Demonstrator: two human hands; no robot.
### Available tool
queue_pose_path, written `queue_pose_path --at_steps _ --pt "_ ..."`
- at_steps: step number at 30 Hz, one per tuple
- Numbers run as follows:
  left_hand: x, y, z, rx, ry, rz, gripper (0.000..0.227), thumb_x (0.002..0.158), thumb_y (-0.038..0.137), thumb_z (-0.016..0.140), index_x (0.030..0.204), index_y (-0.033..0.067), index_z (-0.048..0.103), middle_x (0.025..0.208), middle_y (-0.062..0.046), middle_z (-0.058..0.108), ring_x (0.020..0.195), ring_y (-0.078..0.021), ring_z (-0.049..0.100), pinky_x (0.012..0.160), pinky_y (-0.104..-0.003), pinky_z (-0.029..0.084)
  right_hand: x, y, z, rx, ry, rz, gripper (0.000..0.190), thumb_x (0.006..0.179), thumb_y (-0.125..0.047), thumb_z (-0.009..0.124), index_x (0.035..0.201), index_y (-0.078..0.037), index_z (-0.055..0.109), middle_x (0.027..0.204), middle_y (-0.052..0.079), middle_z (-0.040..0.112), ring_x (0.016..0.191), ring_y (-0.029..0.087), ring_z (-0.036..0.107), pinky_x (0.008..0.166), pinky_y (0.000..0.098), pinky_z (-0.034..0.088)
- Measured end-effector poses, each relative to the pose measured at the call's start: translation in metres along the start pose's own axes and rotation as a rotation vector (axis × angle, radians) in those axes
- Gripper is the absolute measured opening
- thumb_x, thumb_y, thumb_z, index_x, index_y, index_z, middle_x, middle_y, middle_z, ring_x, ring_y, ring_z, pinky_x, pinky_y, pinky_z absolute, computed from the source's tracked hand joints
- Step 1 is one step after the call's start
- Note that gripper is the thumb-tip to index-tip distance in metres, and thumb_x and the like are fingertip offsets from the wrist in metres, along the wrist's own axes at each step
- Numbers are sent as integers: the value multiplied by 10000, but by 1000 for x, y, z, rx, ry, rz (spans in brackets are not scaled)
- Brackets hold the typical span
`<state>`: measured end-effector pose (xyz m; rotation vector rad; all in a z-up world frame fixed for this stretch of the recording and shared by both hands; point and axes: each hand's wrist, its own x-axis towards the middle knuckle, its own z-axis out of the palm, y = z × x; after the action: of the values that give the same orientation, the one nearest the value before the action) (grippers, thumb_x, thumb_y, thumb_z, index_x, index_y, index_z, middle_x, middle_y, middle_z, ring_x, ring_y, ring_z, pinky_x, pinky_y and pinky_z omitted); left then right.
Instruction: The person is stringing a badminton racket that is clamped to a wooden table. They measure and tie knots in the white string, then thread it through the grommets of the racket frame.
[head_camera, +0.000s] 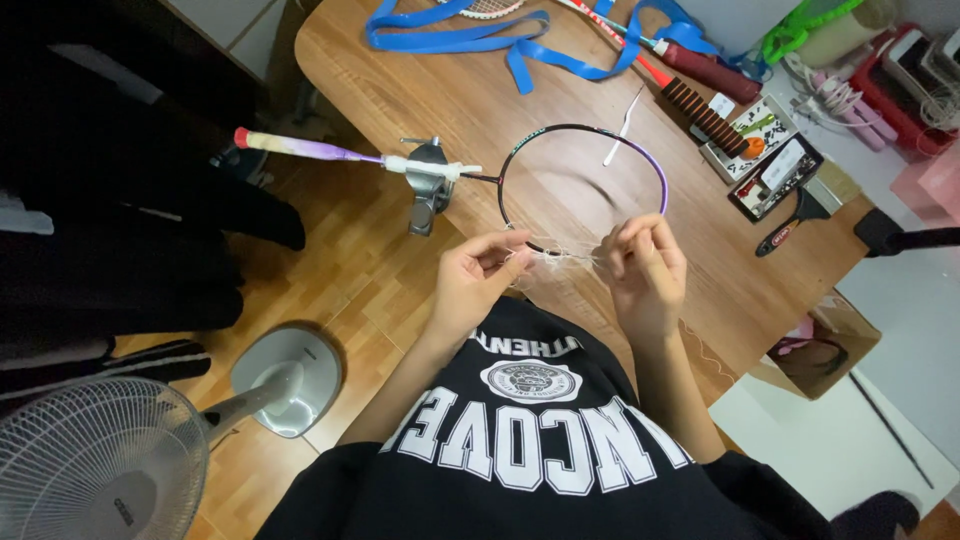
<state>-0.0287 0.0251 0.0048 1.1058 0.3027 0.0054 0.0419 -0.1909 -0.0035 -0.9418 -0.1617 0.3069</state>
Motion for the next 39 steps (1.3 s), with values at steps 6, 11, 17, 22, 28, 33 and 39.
queue_pose_path --at_steps 6,11,17,22,28,33,39 --pt "-6 -28 -8 -208 201 54 181 1009 49 639 1165 -39 669 958 -93 717 847 -108 674 732 -229 560 -19 -6 -13 -101 -301 62 224 1050 -240 640 1001 -23 614 904 86 554 764 153 532 765 317 474" --pt "-18 -32 4 -131 48 26 227 1004 42 632 1225 -1 660 984 -51 692 776 -69 604 611 -192 456 -12 -10 33 -454 -324 -12 641 969 -308 670 1484 -57 383 1567 102 388 1465 219 389 1155 381 421" --pt "-30 -31 -8 0 146 144 268 1046 164 613 1243 21 725 1073 -56 739 813 -60 624 701 -178 492 -30 -9 34 -752 -408 280 311 1046 -190 602 1316 -37 624 1134 113 642 1005 194 584 871 311 479" --pt "-32 -23 -80 5 474 304 293 1033 216 624 1170 -35 686 1081 -74 751 886 -65 653 815 -212 554 -46 -40 -51 -1050 -611 301 232 1010 -251 639 1008 -43 742 718 40 627 636 123 537 586 306 463" --pt "-40 -10 -193 -679 512 208 394 972 48 574 1354 -29 635 834 -14 665 488 -61 453 411 -209 334 -91 -90 -227 -994 -95 448 192 973 -251 656 959 -104 779 842 25 752 706 116 642 615 273 511" --pt "-46 8 -179 163 540 273 303 1124 134 575 1378 -18 639 942 -24 683 549 -24 443 487 -179 336 -86 -74 -204 -808 -118 463 318 995 -278 645 823 -39 767 1218 80 756 996 173 722 799 325 633" --pt "-45 30 -96 277 209 -29 400 1083 206 525 1419 2 598 966 -93 735 458 -3 363 388 -154 271 -29 22 -127 -1285 157 -49 684 901 -308 724 1404 90 486 1445 300 426 1134 301 598 796 366 575"
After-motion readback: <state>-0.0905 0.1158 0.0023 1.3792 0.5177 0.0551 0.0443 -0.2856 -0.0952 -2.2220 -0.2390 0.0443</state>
